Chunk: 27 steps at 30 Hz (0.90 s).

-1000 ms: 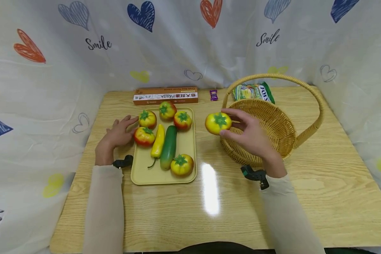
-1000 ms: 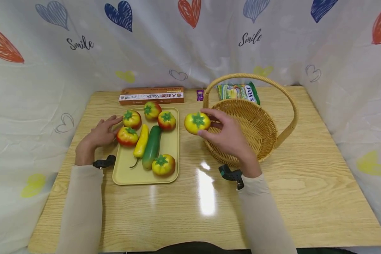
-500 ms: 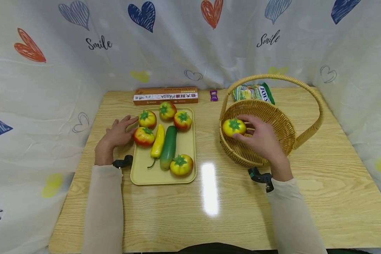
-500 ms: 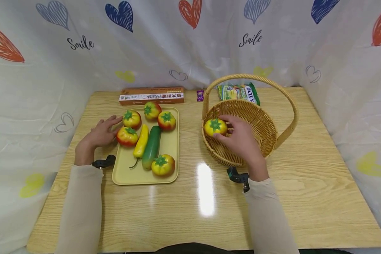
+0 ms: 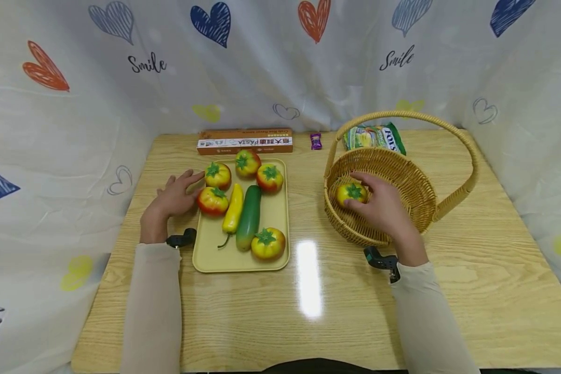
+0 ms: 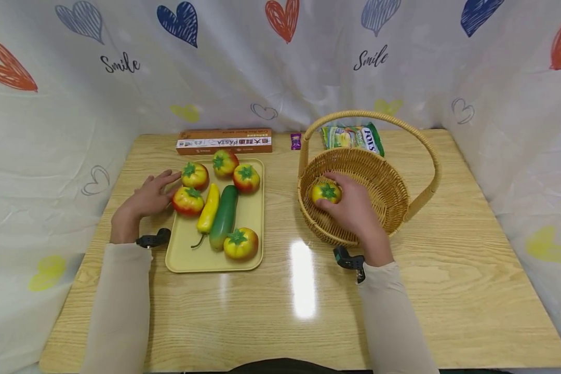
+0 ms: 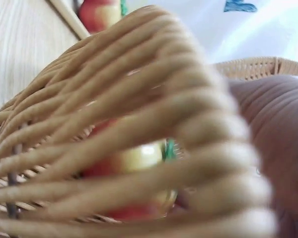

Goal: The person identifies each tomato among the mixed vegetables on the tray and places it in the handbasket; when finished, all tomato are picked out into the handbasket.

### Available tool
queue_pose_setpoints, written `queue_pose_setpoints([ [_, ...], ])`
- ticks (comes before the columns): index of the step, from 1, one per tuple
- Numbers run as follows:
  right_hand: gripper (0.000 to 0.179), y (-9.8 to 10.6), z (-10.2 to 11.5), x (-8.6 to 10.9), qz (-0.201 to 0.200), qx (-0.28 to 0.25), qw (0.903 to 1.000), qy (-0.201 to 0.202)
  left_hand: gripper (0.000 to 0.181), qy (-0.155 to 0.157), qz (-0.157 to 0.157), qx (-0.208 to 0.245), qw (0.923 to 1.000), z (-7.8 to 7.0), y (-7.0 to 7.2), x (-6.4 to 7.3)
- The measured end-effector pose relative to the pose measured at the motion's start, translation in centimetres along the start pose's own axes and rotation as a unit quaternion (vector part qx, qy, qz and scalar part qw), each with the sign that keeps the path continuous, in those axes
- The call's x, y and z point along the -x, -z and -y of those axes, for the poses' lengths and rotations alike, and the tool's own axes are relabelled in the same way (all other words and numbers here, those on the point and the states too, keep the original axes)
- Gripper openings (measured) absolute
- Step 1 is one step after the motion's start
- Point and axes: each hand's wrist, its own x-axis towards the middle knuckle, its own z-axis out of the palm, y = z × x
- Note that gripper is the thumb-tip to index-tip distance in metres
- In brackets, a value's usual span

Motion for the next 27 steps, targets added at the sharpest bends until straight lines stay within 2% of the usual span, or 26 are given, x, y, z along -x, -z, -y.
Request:
queue_pose_setpoints([
  [6,0.060,0.9,0.4,1.1,-0.024,-0.058,0.9976,0.028,0.063,0.002,-0.002,0.003,1.0000,0.0,0.0,-0.1],
  [10,0.057,1.3,1.0,1.8,-0.017,-0.113,0.9919,0.055,0.063,0.005,-0.002,0.009,1.0000,0.0,-0.1,-0.1],
  [14,0.055,1.4,1.5,2.4,0.008,-0.182,0.9794,0.086,0.063,0.007,-0.001,0.013,0.9999,0.0,-0.1,0.0],
  [19,0.058,0.7,2.1,2.8,0.041,-0.267,0.9538,0.132,0.062,0.006,-0.002,0.014,0.9999,-0.1,0.0,0.1],
  [22,0.060,0.0,2.5,3.0,0.056,-0.284,0.9460,0.147,0.061,0.006,-0.001,0.011,0.9999,-0.1,0.0,0.0],
  [27,0.060,-1.6,3.7,3.3,0.089,-0.269,0.9465,0.155,0.060,0.002,0.001,-0.001,1.0000,0.0,0.0,-0.1],
])
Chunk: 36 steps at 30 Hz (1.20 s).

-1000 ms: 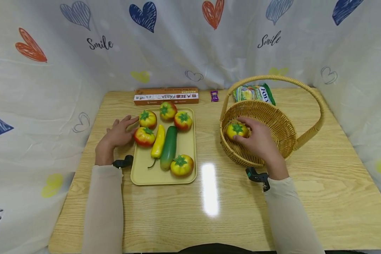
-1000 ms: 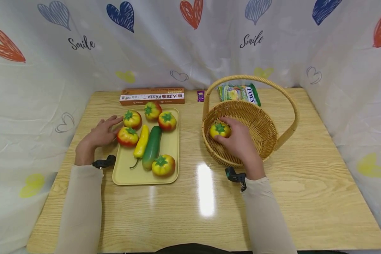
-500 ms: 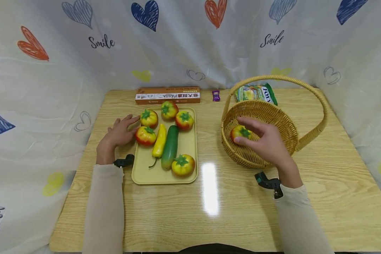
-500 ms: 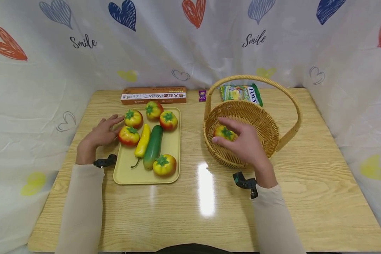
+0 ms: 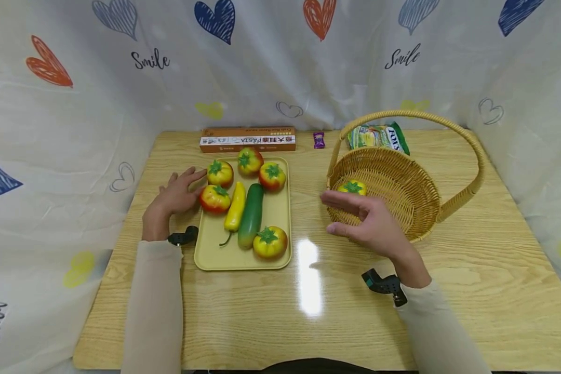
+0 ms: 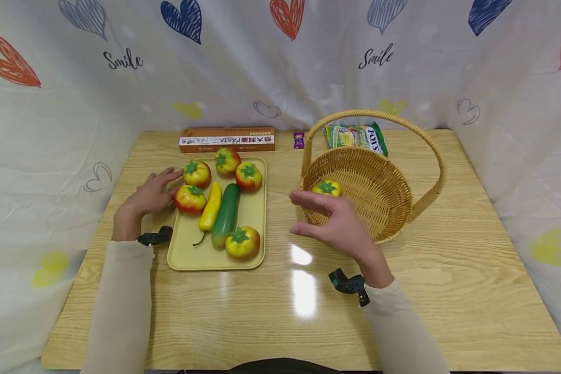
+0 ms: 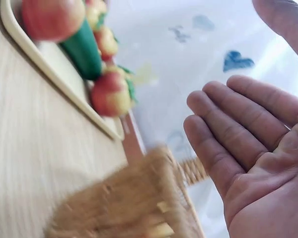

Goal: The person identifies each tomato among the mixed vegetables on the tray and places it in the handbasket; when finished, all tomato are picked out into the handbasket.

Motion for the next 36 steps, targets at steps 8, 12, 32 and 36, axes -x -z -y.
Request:
queue_pose_setpoints([
  [8,0.065,-3.6,-0.1,-0.9,0.063,0.060,0.9961,-0.015,0.060,0.002,0.005,0.003,1.0000,0.0,0.0,-0.1],
  [12,0.067,-4.9,-0.1,-1.6,0.087,0.108,0.9903,-0.003,0.060,0.002,0.003,0.004,1.0000,-0.1,0.1,-0.1],
  [32,0.060,-8.9,-2.1,-4.0,0.159,0.165,0.9733,-0.013,0.060,0.003,0.006,0.010,0.9999,-0.4,0.0,0.1],
  [36,0.060,-8.4,-1.6,-3.5,0.152,0.145,0.9776,-0.015,0.060,0.004,0.006,0.008,0.9999,-0.5,0.1,0.2],
])
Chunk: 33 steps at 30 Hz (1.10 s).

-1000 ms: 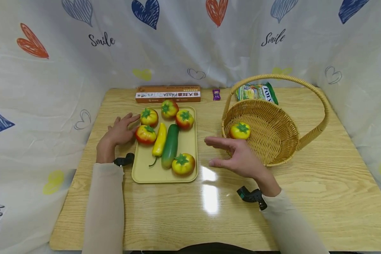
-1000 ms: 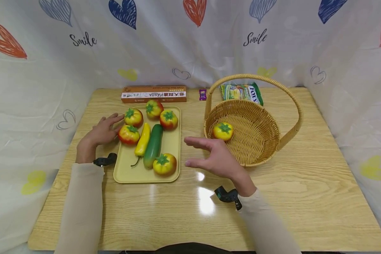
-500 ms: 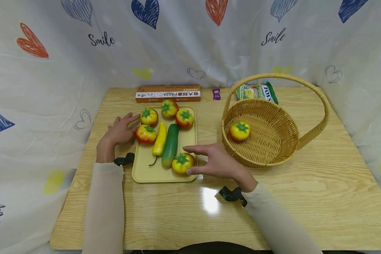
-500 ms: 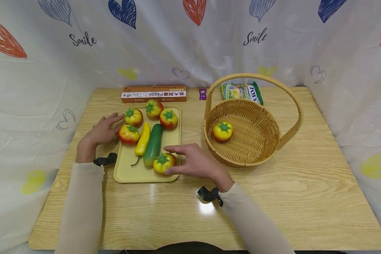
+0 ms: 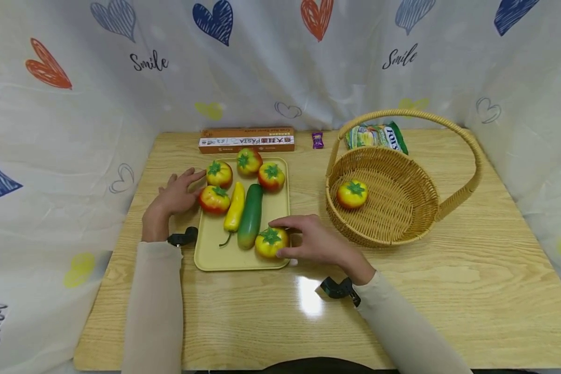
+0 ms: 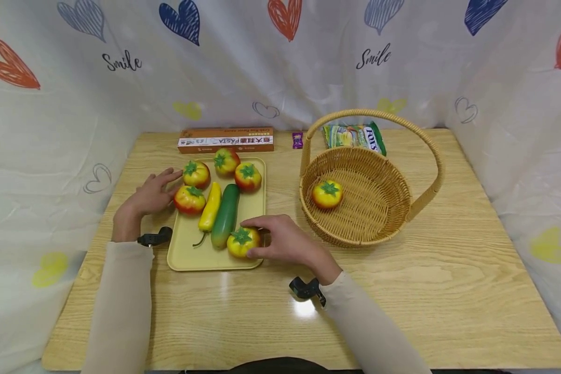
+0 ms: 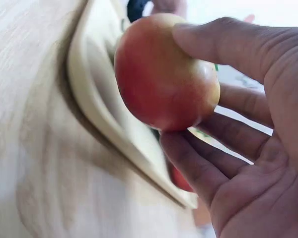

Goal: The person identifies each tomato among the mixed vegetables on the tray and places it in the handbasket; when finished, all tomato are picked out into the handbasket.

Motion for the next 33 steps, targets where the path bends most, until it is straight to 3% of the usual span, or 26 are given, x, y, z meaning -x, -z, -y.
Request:
queue_pose_setpoints([
  [4,0.059,1.4,0.7,1.5,-0.016,-0.016,0.9997,-0.009,0.060,0.000,-0.004,0.000,1.0000,0.1,0.0,0.1],
  [10,0.060,4.5,1.1,4.6,-0.071,0.001,0.9974,-0.002,0.060,0.001,-0.007,0.004,1.0000,0.2,0.0,0.1],
  [14,0.058,6.9,1.0,6.9,-0.100,-0.001,0.9946,-0.027,0.060,0.000,-0.007,0.002,1.0000,0.2,0.0,0.2],
  [24,0.054,11.1,-0.3,11.5,-0.208,0.069,0.9732,-0.071,0.060,0.002,-0.009,0.004,1.0000,0.3,-0.1,0.0],
  [28,0.054,11.8,-1.1,12.1,-0.215,0.073,0.9674,-0.113,0.060,-0.002,-0.010,0.006,0.9999,0.4,-0.2,0.0],
  [33,0.053,12.0,-2.4,11.7,-0.182,0.067,0.9701,-0.146,0.060,-0.001,-0.006,0.012,0.9999,0.5,-0.1,-0.1],
])
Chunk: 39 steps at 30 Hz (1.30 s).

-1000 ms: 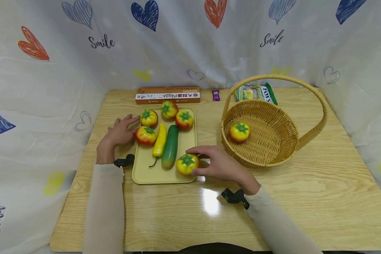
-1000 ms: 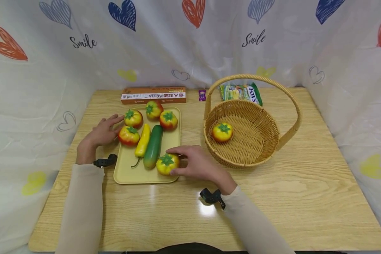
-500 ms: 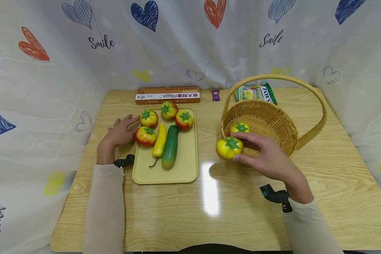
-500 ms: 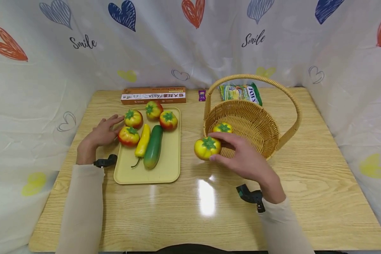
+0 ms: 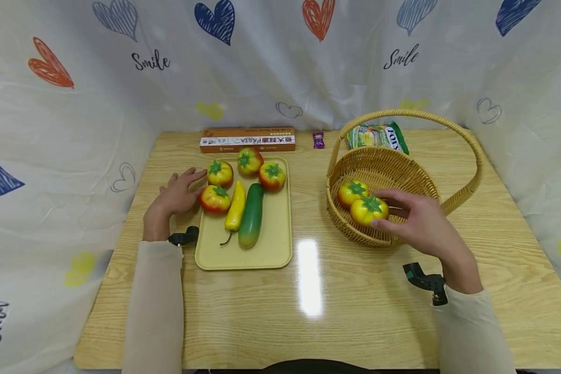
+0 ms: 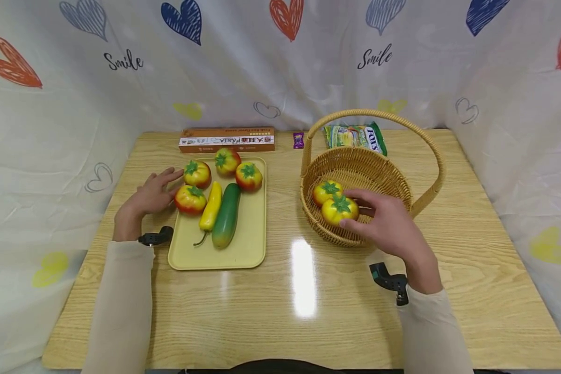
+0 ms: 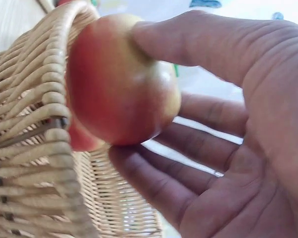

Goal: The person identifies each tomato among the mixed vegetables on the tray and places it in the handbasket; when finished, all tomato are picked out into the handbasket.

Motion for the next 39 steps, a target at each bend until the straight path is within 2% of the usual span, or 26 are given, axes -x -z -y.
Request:
queue_pose_setpoints([
  [4,0.055,-0.8,-0.7,-0.9,0.028,0.004,0.9995,-0.015,0.060,0.002,-0.001,-0.003,1.0000,0.1,0.0,-0.1],
  [10,0.058,-2.0,-0.7,-2.2,0.043,0.015,0.9988,-0.016,0.061,-0.006,-0.004,-0.011,0.9999,0.0,0.0,-0.1],
  [17,0.060,-3.0,-0.6,-3.3,0.019,0.020,0.9994,-0.022,0.061,-0.004,-0.004,-0.014,0.9999,-0.3,0.0,0.1],
  [26,0.063,-3.0,-0.3,-3.1,-0.015,0.016,0.9993,-0.032,0.060,-0.004,-0.003,-0.013,0.9999,-0.5,0.1,0.2],
  [33,0.060,-2.9,1.1,-3.3,-0.048,-0.012,0.9984,0.028,0.060,-0.004,-0.003,-0.011,0.9999,-0.2,0.1,0.0],
  [39,0.056,-3.8,3.7,-4.4,-0.033,-0.058,0.9926,0.101,0.060,-0.004,-0.004,-0.012,0.9999,0.0,0.0,-0.1],
])
